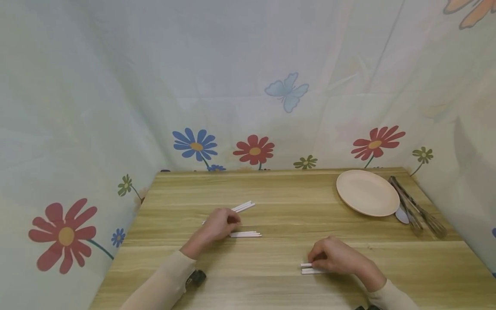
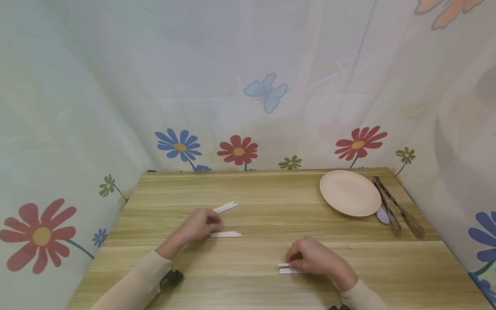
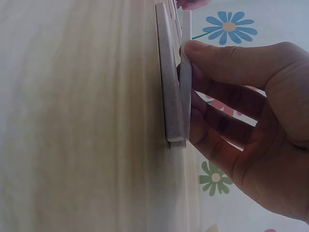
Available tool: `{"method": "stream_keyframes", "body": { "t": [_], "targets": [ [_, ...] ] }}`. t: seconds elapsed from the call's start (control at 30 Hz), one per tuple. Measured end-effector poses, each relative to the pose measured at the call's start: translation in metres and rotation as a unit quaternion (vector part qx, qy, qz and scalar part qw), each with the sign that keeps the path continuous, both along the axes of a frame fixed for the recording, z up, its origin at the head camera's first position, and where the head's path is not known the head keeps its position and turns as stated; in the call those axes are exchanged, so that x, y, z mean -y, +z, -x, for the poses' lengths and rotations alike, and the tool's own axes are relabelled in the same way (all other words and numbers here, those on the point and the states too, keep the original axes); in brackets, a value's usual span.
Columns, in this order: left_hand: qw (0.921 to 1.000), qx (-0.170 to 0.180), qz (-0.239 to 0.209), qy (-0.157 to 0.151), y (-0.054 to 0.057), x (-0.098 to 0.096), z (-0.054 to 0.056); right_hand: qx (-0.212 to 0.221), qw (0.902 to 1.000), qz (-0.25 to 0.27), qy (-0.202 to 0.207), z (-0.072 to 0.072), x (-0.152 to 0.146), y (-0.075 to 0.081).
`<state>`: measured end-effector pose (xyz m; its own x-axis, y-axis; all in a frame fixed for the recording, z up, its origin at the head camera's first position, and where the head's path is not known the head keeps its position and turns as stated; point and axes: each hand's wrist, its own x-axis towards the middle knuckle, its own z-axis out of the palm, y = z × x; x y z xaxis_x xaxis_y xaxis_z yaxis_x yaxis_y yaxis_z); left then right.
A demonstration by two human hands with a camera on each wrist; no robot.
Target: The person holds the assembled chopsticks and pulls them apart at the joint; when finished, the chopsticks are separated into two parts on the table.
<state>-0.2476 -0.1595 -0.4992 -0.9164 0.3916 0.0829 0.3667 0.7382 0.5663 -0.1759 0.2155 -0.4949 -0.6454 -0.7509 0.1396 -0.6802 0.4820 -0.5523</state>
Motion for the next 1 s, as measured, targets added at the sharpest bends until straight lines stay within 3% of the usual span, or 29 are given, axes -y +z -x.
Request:
{"method": "stream_keyframes", "body": {
  "t": [0.17,1.0],
  "targets": [
    [0.9996,0.016,-0.017,0.018,0.003,0.006,0.001,0.001,1.0,-0.002,0.0,0.0,0.0,0.0],
    [0.9965,0.001,-0.005,0.083,0.002,0.022,0.003,0.021,0.9997,-0.003,-0.01,0.001,0.002,-0.003]
  ]
}}
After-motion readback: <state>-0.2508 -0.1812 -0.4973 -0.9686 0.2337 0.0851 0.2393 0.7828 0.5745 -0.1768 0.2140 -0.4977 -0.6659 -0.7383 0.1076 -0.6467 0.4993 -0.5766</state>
